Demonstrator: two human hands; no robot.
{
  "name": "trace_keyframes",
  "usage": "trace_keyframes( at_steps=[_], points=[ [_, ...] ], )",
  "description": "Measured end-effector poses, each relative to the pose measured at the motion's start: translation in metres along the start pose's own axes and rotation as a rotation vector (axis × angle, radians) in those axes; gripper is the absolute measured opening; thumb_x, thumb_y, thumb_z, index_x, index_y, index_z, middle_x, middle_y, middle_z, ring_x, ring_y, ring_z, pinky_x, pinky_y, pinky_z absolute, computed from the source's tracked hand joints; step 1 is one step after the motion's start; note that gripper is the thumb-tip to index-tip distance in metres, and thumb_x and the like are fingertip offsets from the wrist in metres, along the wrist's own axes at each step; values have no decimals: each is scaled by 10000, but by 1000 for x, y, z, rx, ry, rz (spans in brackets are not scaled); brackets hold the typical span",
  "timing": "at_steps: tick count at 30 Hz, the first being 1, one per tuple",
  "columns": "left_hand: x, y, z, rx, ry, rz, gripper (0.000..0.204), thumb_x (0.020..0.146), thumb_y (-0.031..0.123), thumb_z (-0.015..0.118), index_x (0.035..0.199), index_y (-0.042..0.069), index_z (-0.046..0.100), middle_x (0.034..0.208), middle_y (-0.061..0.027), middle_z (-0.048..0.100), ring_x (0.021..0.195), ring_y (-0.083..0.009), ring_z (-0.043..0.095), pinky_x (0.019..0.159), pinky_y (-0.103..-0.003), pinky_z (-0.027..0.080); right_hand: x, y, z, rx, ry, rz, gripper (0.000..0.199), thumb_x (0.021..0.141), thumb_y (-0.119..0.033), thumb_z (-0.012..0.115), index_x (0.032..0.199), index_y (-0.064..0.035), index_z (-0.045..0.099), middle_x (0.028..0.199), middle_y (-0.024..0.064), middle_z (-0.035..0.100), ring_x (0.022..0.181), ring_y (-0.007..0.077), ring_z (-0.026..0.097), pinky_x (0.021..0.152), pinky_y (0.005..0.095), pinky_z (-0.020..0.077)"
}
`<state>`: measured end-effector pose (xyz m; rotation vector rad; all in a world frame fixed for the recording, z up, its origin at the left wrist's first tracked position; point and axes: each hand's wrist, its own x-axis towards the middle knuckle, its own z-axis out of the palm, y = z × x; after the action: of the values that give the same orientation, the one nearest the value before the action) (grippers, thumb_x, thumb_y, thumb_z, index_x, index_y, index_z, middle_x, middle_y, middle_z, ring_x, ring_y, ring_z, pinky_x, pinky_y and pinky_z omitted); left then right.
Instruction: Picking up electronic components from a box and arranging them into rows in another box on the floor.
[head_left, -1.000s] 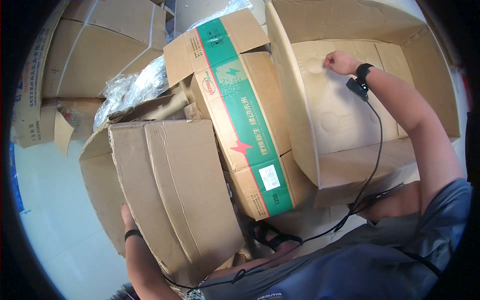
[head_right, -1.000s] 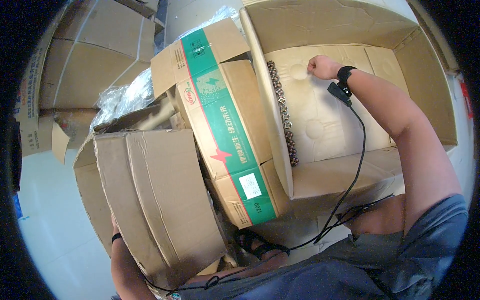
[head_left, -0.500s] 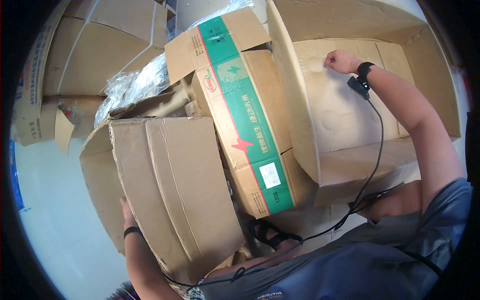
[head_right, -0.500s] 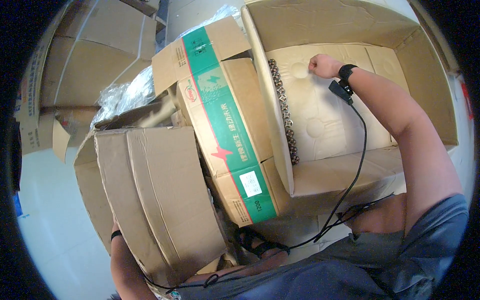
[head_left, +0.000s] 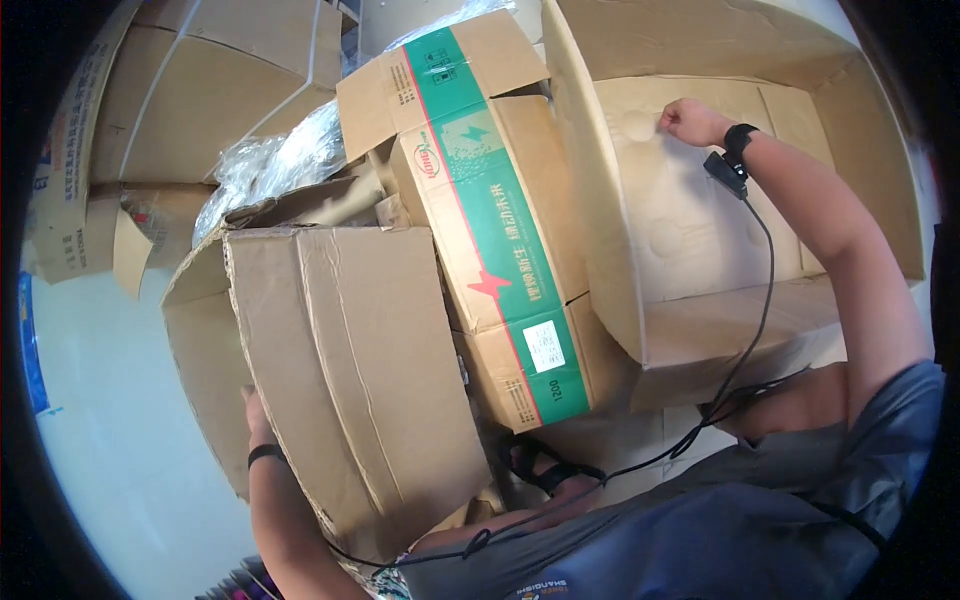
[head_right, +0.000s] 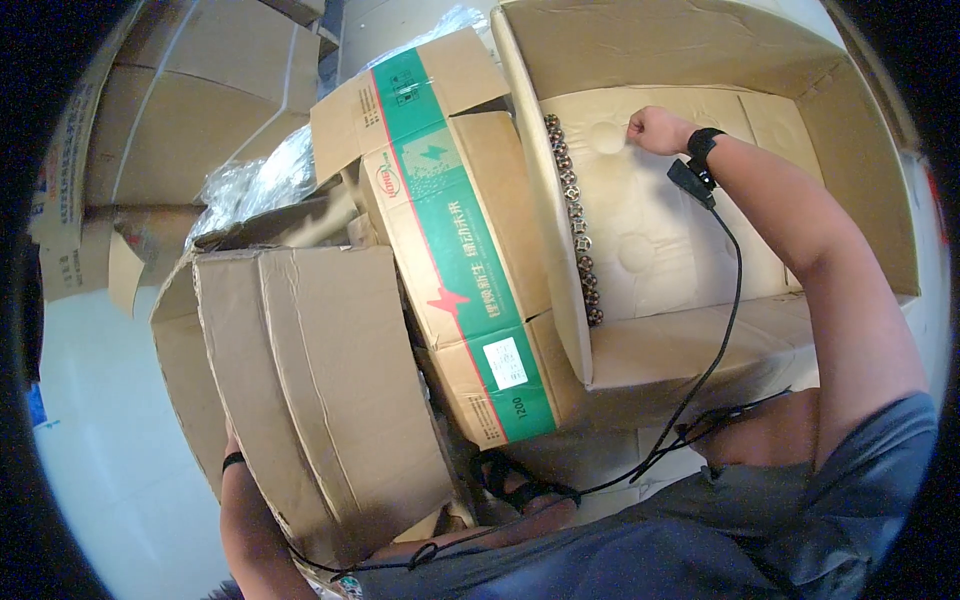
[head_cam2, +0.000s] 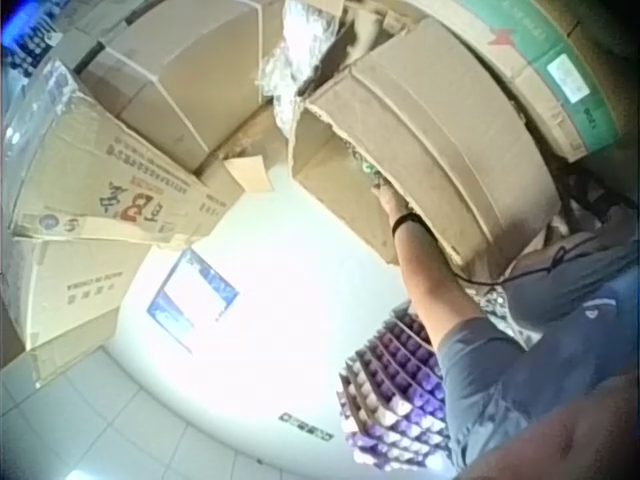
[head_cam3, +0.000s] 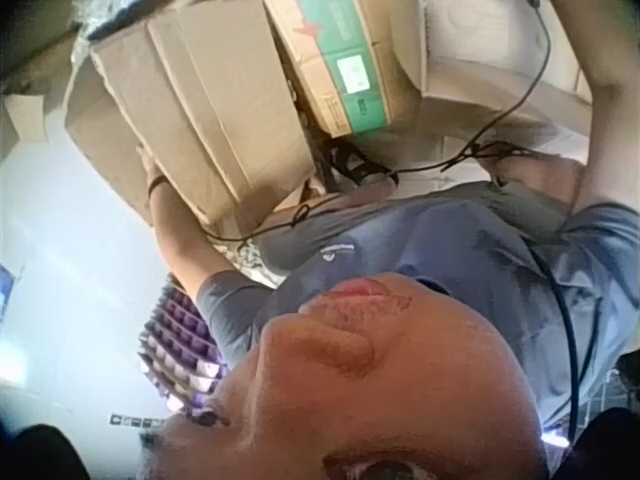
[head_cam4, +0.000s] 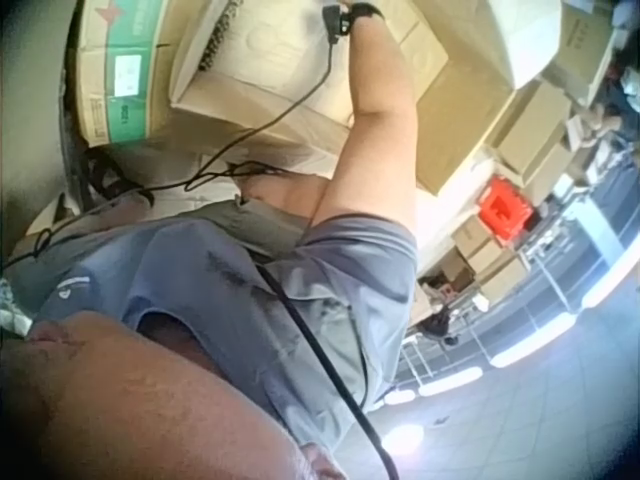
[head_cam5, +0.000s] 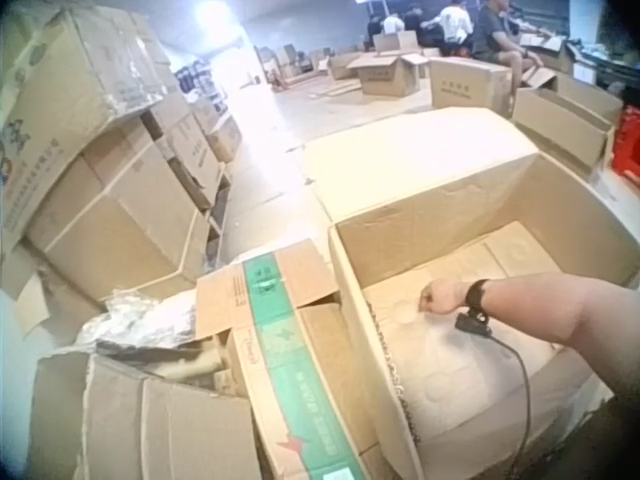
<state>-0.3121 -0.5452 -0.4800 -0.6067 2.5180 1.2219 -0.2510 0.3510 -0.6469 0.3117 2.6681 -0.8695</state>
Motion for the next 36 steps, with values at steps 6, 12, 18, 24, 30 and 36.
trace_keyframes(
  at_steps=[6,12,18,24,30,36],
  points=[
    [2,3,3,67,-3,49,402,940,322,431,1172,26,573,1191,-206,531,1057,-356,551,908,-446,464,2,9,2,-18,31,-29,190,807,-141,557,893,-15,670,844,165,683,803,267,642,753,374,495],
    [0,2,15,129,-4,96,380,938,297,432,1167,31,575,1207,-214,512,1077,-364,539,925,-443,453,1,7,1,-66,34,-65,195,795,-126,550,902,-15,668,838,169,679,795,281,639,739,380,493],
    [-1,-8,18,209,96,82,358,936,273,433,1162,36,578,1224,-222,494,1096,-372,527,942,-441,442,-2,-2,0,-30,-30,-30,173,815,-139,549,874,-25,664,758,135,663,689,230,598,657,381,478],
    [-27,0,-11,1252,161,203,434,776,86,618,1205,52,558,1173,-211,563,1110,-374,544,953,-428,464,1,4,-1,-12,-25,-35,118,807,-108,550,837,-21,624,742,89,627,697,176,565,660,338,462],
    [-77,64,15,1123,332,88,467,739,58,652,1199,53,574,1166,-193,565,1084,-364,565,942,-414,473,5,12,-14,56,-89,-14,146,783,-71,558,902,-1,603,801,76,637,747,167,583,681,322,471],
    [-126,139,-11,104,331,229,527,800,15,658,1298,67,495,1098,-57,584,878,-165,621,754,-311,535,-24,-24,-101,-291,-26,-152,145,715,-82,599,825,9,627,727,106,626,714,180,600,635,326,471]
  ],
)
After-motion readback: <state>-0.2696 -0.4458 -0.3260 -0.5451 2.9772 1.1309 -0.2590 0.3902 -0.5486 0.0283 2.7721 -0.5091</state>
